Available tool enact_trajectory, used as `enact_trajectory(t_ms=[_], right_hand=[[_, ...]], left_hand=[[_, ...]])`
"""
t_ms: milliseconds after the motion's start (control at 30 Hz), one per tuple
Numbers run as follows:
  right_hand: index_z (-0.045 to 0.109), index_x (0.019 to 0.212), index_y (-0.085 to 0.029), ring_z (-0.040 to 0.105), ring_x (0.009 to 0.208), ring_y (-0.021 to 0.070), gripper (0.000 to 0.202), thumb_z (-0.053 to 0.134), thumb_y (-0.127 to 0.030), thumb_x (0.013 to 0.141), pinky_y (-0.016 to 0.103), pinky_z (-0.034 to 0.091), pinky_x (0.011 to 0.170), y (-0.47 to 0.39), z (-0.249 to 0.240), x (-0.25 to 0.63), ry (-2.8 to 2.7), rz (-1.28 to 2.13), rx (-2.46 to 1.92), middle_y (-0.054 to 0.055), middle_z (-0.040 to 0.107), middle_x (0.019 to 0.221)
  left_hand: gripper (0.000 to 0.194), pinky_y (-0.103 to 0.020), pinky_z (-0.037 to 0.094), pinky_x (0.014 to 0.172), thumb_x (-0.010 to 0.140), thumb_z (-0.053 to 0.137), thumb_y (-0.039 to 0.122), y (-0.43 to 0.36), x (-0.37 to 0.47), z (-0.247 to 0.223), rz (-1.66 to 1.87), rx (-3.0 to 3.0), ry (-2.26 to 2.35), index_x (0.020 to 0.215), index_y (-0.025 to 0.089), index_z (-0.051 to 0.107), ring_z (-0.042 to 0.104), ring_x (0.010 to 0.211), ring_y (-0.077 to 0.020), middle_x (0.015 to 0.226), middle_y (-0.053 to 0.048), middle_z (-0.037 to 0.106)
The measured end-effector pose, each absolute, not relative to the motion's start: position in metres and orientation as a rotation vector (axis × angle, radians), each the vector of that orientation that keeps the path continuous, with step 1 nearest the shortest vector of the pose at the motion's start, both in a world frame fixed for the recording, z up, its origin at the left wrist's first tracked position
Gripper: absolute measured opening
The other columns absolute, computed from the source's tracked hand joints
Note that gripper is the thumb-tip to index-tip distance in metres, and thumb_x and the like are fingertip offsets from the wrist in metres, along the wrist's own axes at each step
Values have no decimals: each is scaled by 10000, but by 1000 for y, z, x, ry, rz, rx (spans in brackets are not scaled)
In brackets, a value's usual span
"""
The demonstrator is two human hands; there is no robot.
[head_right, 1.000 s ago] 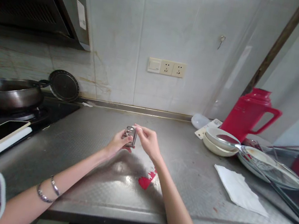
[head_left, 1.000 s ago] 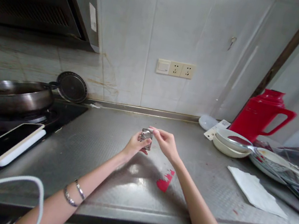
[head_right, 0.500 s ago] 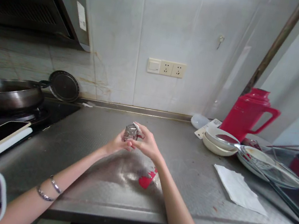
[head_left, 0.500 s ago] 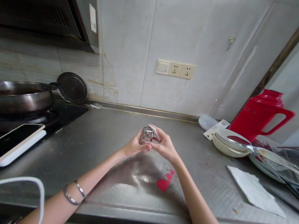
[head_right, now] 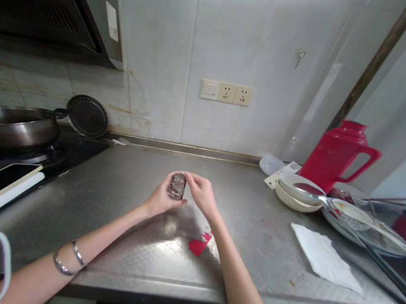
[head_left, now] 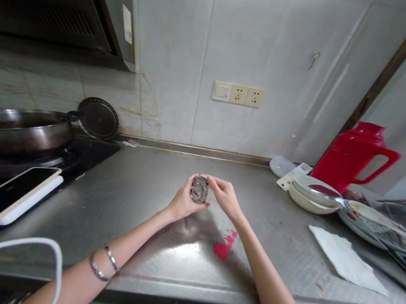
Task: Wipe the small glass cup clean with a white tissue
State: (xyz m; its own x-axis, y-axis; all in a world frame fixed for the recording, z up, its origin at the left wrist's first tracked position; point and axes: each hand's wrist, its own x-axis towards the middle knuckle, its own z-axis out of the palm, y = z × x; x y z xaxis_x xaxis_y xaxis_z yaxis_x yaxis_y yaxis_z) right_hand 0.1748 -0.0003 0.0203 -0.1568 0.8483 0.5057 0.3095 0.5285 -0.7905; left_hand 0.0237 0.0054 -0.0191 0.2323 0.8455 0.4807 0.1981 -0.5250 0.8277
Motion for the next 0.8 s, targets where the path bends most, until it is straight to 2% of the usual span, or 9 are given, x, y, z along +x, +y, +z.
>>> enact_trajectory(t_ms=[100,167,300,467,633,800], right_hand=[[742,901,-177,681,856,253,408,454,-465,880,320,531,743,1,15,171,-1667,513,-1034,25,741,897],[742,912,-181,689,839,248,384,457,-437,887,305,534,716,-3,14,168,-1665,444,-1016,26,742,909],[728,969,-208,671,958,235,306,471,-359,896,312,525,816,-15,15,162,-1714,336,-875,53,712,1040],[739,916,-220,660,992,225,279,479,-320,895,341,484,926,-24,19,160,-1786,319,-707,51,725,997],[732,930,-190,693,831,217,333,458,-378,905,279,530,700,-17,21,164,-1496,301,-944,52,740,921],[739,869,-175,692,696,199,339,474,-385,894,252,508,616,-11,16,164,-1639,229,-1024,47,747,803]], left_hand=[[837,-343,480,864,565,788,281,0,25,-17,1306,1907,963,1263,175,340,619,985,-224,1125,-108,622],[831,-341,489,840,569,779,272,-2,26,-17,1308,1907,967,1265,169,336,628,957,-221,1106,-109,630],[781,-338,500,809,581,766,256,0,27,-19,1318,1883,958,1245,174,363,636,929,-215,1088,-103,639],[758,-355,484,859,571,772,244,9,27,-24,1346,1833,947,1217,193,378,625,975,-211,1134,-107,624],[798,-356,483,845,568,776,248,4,29,-22,1308,1904,990,1240,179,353,618,949,-210,1095,-95,615],[790,-342,482,850,566,772,213,-4,31,-18,1264,1952,917,1242,175,364,611,990,-227,1125,-104,606]])
